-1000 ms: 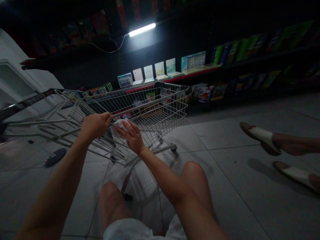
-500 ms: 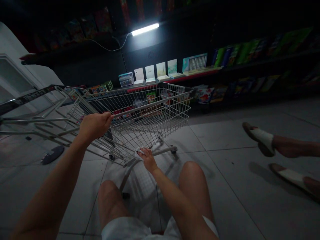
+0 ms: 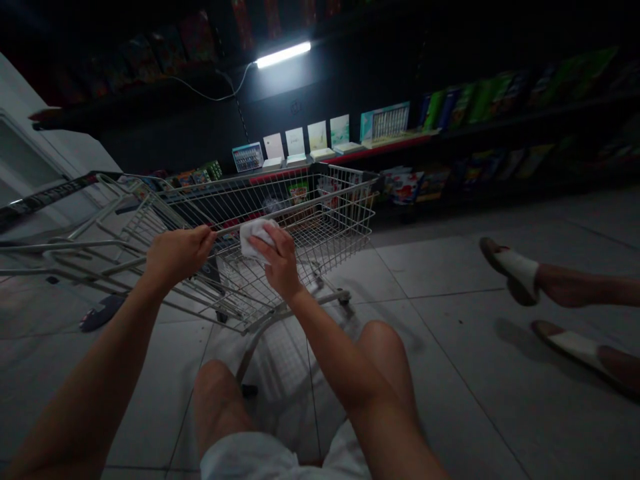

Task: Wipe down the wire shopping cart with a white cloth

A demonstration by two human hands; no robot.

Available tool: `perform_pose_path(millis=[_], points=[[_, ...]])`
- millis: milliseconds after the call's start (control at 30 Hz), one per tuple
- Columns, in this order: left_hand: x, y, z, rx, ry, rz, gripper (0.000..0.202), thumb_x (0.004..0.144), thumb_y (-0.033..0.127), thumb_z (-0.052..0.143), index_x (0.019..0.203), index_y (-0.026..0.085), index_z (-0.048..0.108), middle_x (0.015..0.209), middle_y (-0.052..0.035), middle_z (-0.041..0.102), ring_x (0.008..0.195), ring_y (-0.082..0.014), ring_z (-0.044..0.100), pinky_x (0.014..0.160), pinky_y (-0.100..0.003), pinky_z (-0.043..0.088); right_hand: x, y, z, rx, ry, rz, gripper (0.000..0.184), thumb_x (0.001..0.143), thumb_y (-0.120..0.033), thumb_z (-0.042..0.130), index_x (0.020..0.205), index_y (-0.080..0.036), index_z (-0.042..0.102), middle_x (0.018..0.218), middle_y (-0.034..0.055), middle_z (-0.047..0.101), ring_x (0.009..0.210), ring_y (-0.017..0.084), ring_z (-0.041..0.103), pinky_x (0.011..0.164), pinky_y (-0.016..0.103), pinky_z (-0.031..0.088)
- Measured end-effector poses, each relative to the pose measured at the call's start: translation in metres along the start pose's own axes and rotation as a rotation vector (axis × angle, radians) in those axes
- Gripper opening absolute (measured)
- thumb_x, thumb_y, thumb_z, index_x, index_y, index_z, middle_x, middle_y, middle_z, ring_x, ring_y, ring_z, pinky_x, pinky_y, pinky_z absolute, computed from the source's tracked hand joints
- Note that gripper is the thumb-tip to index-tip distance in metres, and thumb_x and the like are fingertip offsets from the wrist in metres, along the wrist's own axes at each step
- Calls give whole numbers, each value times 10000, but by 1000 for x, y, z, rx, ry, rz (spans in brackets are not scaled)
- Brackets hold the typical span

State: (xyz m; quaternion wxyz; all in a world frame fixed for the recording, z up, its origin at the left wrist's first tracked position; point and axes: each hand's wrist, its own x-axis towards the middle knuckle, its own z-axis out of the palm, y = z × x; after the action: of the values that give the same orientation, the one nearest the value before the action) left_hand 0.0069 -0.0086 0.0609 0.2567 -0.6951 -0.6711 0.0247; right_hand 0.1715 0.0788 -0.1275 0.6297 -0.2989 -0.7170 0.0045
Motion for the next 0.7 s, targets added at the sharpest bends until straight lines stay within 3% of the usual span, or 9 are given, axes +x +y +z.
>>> perform_pose_path(millis=[67,133,267,367,467,567,700], points=[[-2,-1,-1,7,-4,7,537,991,475,199,1060,220,666,956,-130,751,862,-296,706,703,-359,451,29,-5,3,-14,21,-86,563,883,-64,448,1342,-365,575,1522,-44,382,1438,229,323,1225,491,333],[-3,-2,-1,18,-7,16,536,992,476,193,1055,225,663,943,-122,754,849,-293,708,682,-352,445,22,3,9,-32,-17,-107,511,912,-75,430,1298,-351,620,1459,-23,470,1433,219,333,1220,472,350],[-4,-5,0,37,-8,18,548,992,480,180,1023,225,664,908,-115,753,827,-301,710,649,-348,433,-65,41,23,-86,-139,-12,399,920,-111,494,1176,-331,705,1305,31,610,1350,230,434,1151,464,423],[-7,-9,0,42,-14,17,551,989,498,189,1006,226,668,902,-111,750,829,-300,708,642,-340,427,-132,64,22,-151,-291,77,457,872,-43,492,1194,-288,705,1331,61,609,1312,249,455,1120,475,432],[-10,-14,0,45,-26,11,556,984,533,200,1022,234,668,908,-98,750,835,-282,706,653,-324,424,-159,74,9,-153,-414,68,534,782,33,478,1141,-270,732,1284,56,645,1233,231,504,1055,425,477],[-9,-14,-2,33,-54,-46,604,976,578,185,1035,237,680,916,-95,749,857,-272,700,676,-317,431,-140,69,-5,-132,-377,30,567,765,34,461,1158,-279,723,1256,43,655,1179,207,524,1034,394,487],[11,7,-10,-23,-48,-62,677,973,599,171,1004,190,710,1019,-134,734,953,-282,684,707,-324,457,-69,43,-7,-95,-116,-45,496,865,-95,468,1282,-291,650,1398,42,543,1297,248,437,1126,471,408]])
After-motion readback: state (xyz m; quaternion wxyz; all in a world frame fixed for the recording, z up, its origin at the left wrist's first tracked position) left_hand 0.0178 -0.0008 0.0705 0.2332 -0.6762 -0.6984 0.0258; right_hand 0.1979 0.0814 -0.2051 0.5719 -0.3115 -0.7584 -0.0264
